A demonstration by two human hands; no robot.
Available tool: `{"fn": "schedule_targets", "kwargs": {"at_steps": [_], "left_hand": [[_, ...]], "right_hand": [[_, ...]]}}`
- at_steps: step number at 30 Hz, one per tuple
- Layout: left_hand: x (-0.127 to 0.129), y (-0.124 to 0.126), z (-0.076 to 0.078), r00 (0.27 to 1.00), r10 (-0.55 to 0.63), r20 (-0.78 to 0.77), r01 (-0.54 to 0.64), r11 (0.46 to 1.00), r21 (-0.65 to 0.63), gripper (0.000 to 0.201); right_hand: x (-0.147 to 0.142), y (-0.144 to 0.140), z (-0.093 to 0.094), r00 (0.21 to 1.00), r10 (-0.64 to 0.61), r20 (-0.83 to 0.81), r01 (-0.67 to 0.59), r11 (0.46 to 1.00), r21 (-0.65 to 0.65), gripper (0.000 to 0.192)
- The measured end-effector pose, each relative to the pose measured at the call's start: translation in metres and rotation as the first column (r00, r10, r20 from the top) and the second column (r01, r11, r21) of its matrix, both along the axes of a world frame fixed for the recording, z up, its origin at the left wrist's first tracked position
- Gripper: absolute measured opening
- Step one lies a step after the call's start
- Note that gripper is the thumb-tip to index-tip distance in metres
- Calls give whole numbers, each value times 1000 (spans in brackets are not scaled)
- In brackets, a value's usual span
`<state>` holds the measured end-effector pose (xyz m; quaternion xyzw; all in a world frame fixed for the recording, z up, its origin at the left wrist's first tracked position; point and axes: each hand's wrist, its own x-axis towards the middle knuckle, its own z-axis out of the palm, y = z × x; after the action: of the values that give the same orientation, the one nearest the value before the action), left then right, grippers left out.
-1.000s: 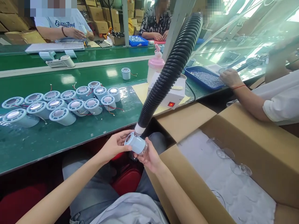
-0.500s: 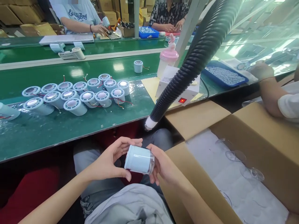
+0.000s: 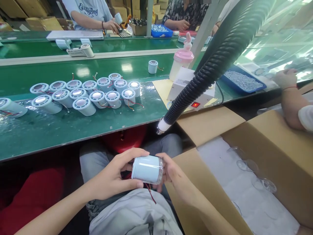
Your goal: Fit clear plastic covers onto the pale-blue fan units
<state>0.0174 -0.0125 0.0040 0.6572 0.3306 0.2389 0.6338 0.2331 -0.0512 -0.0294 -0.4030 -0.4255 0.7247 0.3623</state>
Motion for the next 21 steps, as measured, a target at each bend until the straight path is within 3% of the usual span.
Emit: {"fn": "schedule_targets", "kwargs": {"at_steps": [1, 2, 4, 5, 6, 7, 8, 10, 11, 12, 14, 18, 21], "left_hand": [[1, -1, 0, 1000, 9, 10, -8, 999, -41, 53], [1, -2, 1, 1000, 18, 19, -16, 997, -76, 52], [2, -4, 1, 999, 35, 39, -30, 991, -132, 51], [2, -4, 1, 998, 42, 49, -34, 988, -151, 51], [2, -4, 0, 997, 43, 57, -33, 986, -163, 52], [1, -4, 0, 998, 36, 59, -26, 986, -164, 54], [-1, -4, 0, 998, 22, 50, -15, 989, -147, 59], [-4, -3, 1, 1000, -23, 2, 23, 998, -65, 68], [-6, -2, 2, 999, -44, -21, 43, 999, -27, 70], [-7, -2, 2, 998, -58, -31, 58, 998, -11, 70], [-7, 0, 3, 997, -71, 4, 71, 995, -72, 66], [-1, 1, -4, 992, -60, 112, 90, 953, -291, 65], [6, -6, -20, 988, -50, 146, 101, 927, -361, 67]], "right_hand": [[2, -1, -1, 996, -57, 67, 43, 981, 189, 73], [4, -2, -1, 985, -105, 135, 46, 922, 385, 76], [8, -2, -1, 951, -177, 252, -55, 709, 704, 72], [9, -2, -1, 935, -205, 289, -111, 606, 788, 68], [9, -2, -1, 927, -216, 307, -145, 549, 823, 65], [8, -2, -1, 930, -204, 306, -147, 558, 817, 63], [8, -3, -1, 943, -177, 281, -111, 629, 769, 61], [6, -5, -2, 985, -96, 142, 3, 838, 546, 59], [5, -5, -2, 997, -64, 45, 41, 916, 400, 58], [5, -6, -1, 998, -51, -44, 61, 960, 274, 55], [5, -5, 0, 992, -58, -112, 76, 983, 166, 50], [6, -2, 2, 993, -90, 74, 70, 968, 240, 49], [2, -9, -7, 988, -45, 145, 29, 993, 111, 49]]}}
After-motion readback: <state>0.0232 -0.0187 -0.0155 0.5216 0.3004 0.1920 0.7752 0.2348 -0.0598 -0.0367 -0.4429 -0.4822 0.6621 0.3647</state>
